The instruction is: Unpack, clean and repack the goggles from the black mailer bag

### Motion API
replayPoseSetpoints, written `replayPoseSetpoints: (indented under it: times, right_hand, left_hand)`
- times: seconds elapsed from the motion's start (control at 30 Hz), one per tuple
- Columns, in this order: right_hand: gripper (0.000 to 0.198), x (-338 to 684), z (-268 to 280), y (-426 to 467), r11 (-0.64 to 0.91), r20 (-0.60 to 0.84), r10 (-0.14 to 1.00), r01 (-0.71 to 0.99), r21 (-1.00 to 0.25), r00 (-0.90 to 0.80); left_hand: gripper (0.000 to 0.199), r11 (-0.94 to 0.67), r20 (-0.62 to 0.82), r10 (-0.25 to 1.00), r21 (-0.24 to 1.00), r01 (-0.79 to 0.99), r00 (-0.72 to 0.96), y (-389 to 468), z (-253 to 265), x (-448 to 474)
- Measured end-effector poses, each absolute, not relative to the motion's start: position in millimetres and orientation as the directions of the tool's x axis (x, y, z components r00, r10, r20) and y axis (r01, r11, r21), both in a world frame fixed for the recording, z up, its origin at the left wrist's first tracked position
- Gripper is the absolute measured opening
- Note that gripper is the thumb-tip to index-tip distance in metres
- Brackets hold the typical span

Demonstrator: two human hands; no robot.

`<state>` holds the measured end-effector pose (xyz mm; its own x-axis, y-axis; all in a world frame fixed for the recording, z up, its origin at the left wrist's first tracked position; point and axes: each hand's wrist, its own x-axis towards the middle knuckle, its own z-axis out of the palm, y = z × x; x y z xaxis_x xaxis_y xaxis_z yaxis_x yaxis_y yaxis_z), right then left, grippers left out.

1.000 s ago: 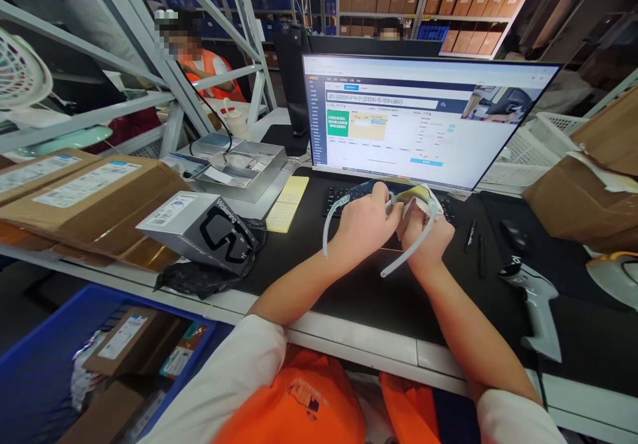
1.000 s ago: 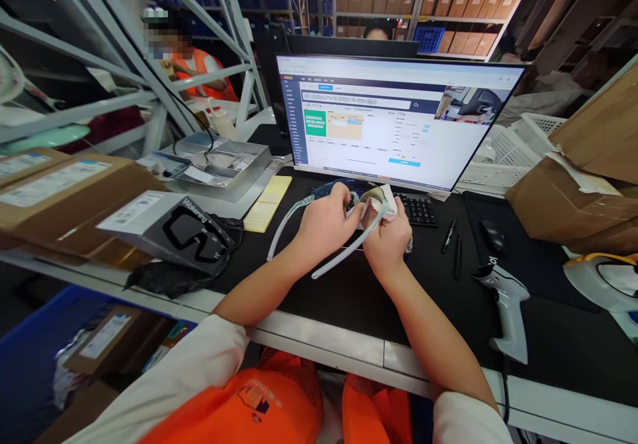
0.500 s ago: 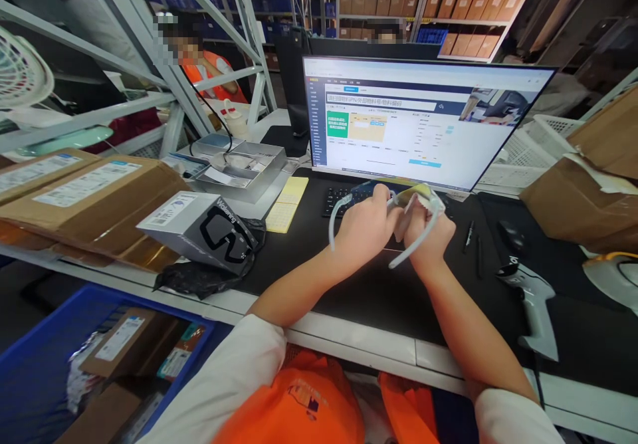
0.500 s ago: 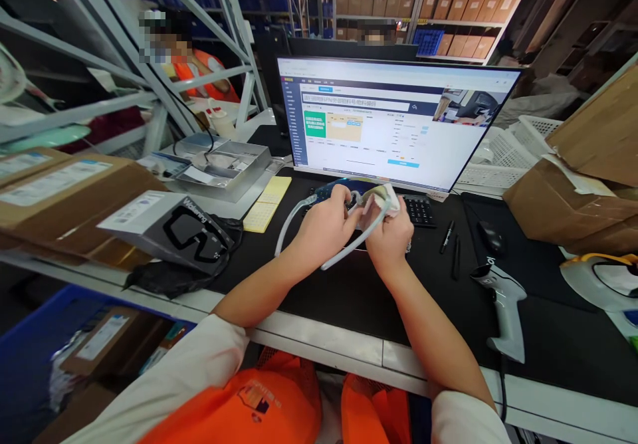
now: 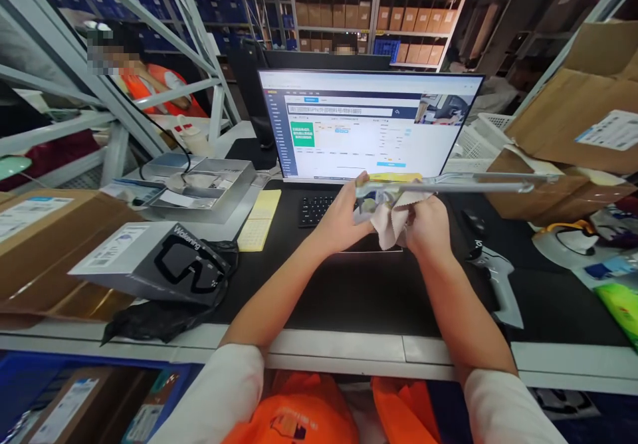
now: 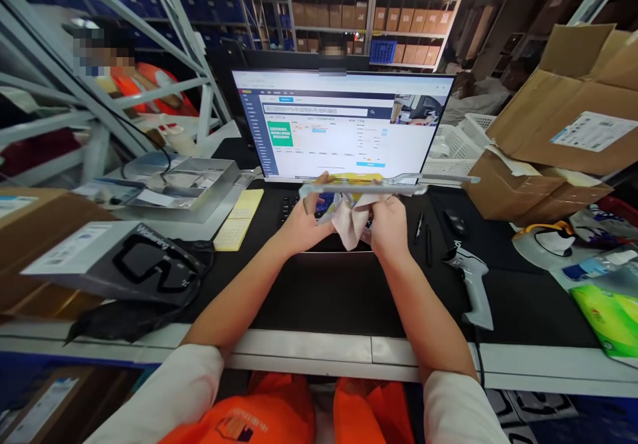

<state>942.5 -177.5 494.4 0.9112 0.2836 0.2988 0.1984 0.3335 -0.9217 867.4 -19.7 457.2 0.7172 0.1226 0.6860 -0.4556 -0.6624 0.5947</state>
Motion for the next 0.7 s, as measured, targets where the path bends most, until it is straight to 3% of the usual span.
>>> replayPoseSetpoints:
  times: [0.07, 0.13, 0.3, 0.37, 0.43, 0.57, 0.7]
  right_hand:
    - [0.031, 934.4, 492.0, -176.9, 0.292, 0.298, 0.347, 0.200, -0.935, 0.889]
    - [0.039, 930.7, 490.3, -177.0, 0.236, 0.320, 0.366, 0.246, -0.940, 0.874]
    - [0.054, 931.3, 494.3, -181.2, 0.113, 0.394, 0.257, 0.377, -0.919, 0.882]
    - [0.055, 932.1, 495.1, -183.1, 0.096, 0.398, 0.253, 0.386, -0.917, 0.882]
    - [0.054, 932.6, 493.0, -183.7, 0.089, 0.394, 0.277, 0.385, -0.919, 0.876]
    - [0.048, 933.1, 484.3, -180.7, 0.134, 0.361, 0.361, 0.336, -0.932, 0.860]
    - [0.041, 930.9, 483.2, -176.5, 0.206, 0.231, 0.448, 0.151, -0.967, 0.864]
  left_hand:
    - [0.089, -0.536, 0.810, 0.103, 0.535, -0.653, 0.578, -17.8, 446.5, 874.9]
    - [0.091, -0.443, 0.849, 0.049, 0.490, -0.751, 0.526, -15.9, 443.1, 875.3]
    - [0.097, -0.421, 0.782, -0.190, 0.481, -0.769, 0.593, -4.9, 454.6, 865.1]
    - [0.092, -0.415, 0.771, -0.230, 0.474, -0.776, 0.594, -3.6, 457.9, 863.7]
    - [0.087, -0.434, 0.797, -0.168, 0.469, -0.769, 0.580, -7.3, 457.7, 865.0]
    - [0.067, -0.520, 0.866, 0.082, 0.459, -0.720, 0.493, -21.3, 451.5, 871.8]
    - [0.053, -0.533, 0.914, 0.202, 0.405, -0.743, 0.353, -28.0, 448.4, 876.3]
